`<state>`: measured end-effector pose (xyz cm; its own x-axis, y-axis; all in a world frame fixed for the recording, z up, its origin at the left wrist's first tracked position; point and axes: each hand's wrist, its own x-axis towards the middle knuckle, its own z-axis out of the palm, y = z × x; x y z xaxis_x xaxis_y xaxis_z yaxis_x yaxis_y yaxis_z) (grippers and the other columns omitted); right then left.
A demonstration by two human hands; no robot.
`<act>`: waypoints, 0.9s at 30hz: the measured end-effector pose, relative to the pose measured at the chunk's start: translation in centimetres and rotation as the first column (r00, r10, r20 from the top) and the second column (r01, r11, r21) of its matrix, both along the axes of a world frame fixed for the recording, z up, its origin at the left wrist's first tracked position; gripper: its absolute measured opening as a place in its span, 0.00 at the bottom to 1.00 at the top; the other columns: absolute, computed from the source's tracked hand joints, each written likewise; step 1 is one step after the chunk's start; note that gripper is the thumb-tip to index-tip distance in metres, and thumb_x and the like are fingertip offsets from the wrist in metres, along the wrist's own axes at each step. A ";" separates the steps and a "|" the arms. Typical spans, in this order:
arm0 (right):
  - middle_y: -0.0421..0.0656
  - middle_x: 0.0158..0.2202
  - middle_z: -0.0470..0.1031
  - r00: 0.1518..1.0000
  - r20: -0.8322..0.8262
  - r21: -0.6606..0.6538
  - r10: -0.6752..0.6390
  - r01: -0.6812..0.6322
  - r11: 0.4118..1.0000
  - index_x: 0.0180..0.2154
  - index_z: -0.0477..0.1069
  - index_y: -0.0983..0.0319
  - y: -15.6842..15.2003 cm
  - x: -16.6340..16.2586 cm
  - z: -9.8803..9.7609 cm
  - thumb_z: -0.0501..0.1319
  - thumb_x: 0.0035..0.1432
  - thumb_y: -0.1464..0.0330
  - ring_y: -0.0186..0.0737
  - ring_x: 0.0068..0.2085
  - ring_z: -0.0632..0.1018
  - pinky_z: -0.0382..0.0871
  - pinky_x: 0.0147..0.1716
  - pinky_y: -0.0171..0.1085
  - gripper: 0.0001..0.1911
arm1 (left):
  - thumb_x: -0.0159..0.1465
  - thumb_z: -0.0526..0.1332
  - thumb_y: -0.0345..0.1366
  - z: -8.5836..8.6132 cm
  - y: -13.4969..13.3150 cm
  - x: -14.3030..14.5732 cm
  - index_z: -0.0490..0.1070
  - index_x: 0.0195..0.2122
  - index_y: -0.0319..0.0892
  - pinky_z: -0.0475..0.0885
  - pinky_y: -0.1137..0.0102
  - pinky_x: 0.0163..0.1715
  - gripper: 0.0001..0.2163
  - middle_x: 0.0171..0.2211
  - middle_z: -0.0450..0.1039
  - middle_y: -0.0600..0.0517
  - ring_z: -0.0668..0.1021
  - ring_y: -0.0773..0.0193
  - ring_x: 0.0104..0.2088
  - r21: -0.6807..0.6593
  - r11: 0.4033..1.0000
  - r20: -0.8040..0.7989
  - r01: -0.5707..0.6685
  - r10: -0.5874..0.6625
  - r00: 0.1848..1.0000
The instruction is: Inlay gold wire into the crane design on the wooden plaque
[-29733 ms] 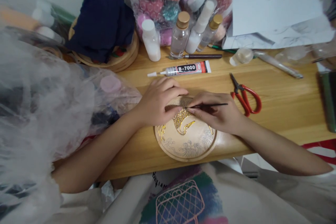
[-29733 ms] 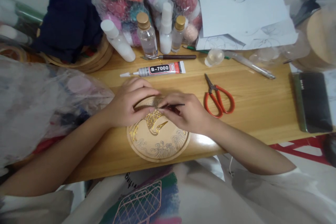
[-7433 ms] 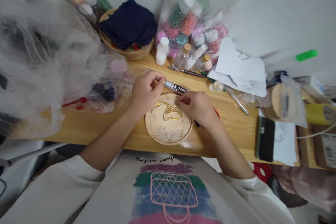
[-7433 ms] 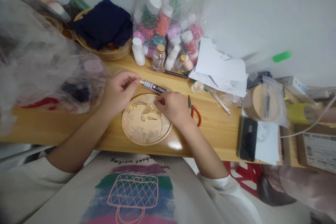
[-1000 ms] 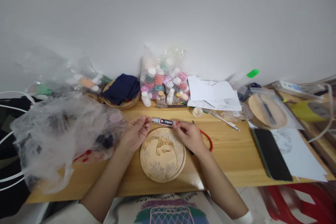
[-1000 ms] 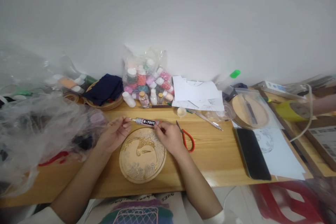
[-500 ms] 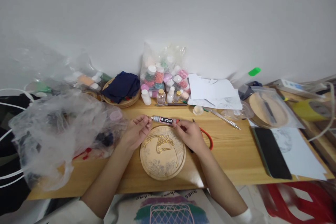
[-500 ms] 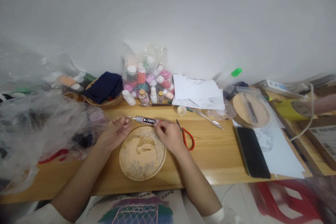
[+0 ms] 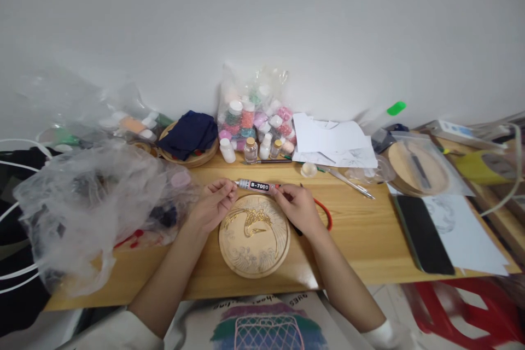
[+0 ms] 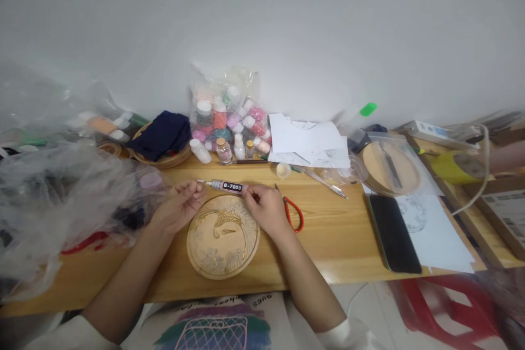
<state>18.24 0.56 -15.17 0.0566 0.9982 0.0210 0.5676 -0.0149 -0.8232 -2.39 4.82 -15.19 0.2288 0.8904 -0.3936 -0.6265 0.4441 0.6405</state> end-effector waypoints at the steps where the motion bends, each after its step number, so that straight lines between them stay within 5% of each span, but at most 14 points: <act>1: 0.39 0.19 0.69 0.999 -0.010 0.004 -0.032 0.032 0.999 0.21 0.70 0.62 0.0 0.1 -0.1 0.56 0.61 0.58 0.33 0.23 0.66 0.55 0.24 0.32 0.20 | 0.41 0.79 0.26 0.0 0.0 0.0 0.71 0.17 0.35 0.67 0.81 0.21 0.15 0.19 0.70 0.54 0.71 0.74 0.22 0.001 1.000 -0.001 0.000 0.000 1.000; 10: 0.42 0.24 0.71 0.938 0.018 0.025 -0.347 0.346 0.938 0.28 0.71 0.63 0.9 3.3 0.4 0.50 0.63 0.56 0.35 0.26 0.69 0.61 0.27 0.33 0.22 | 0.51 0.74 0.25 0.3 0.0 0.3 0.71 0.19 0.36 0.69 0.81 0.22 0.12 0.19 0.70 0.56 0.70 0.75 0.21 -0.036 0.997 0.010 -0.067 0.067 0.998; 16: 0.45 0.25 0.78 0.961 0.237 -0.149 -0.145 0.183 0.972 0.26 0.76 0.62 -0.6 2.6 2.3 0.63 0.53 0.67 0.38 0.26 0.73 0.58 0.27 0.35 0.07 | 0.54 0.70 0.20 0.3 0.2 0.4 0.75 0.21 0.35 0.70 0.82 0.23 0.09 0.21 0.74 0.54 0.73 0.76 0.22 -0.079 0.991 -0.007 -0.105 0.105 0.994; 27: 0.48 0.34 0.82 0.908 0.413 -0.313 0.073 0.066 0.947 0.35 0.79 0.61 -0.9 0.3 2.2 0.61 0.60 0.67 0.43 0.33 0.78 0.59 0.30 0.35 0.08 | 0.52 0.71 0.20 0.5 0.4 0.6 0.72 0.19 0.35 0.69 0.83 0.22 0.11 0.19 0.71 0.56 0.72 0.77 0.20 -0.088 0.988 -0.007 -0.130 0.129 0.992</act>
<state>18.56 -0.39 -13.02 0.1088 0.9562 -0.2716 0.8551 -0.2293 -0.4651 -1.81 5.18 -14.65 0.1131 0.8742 -0.4722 -0.6814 0.4142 0.6035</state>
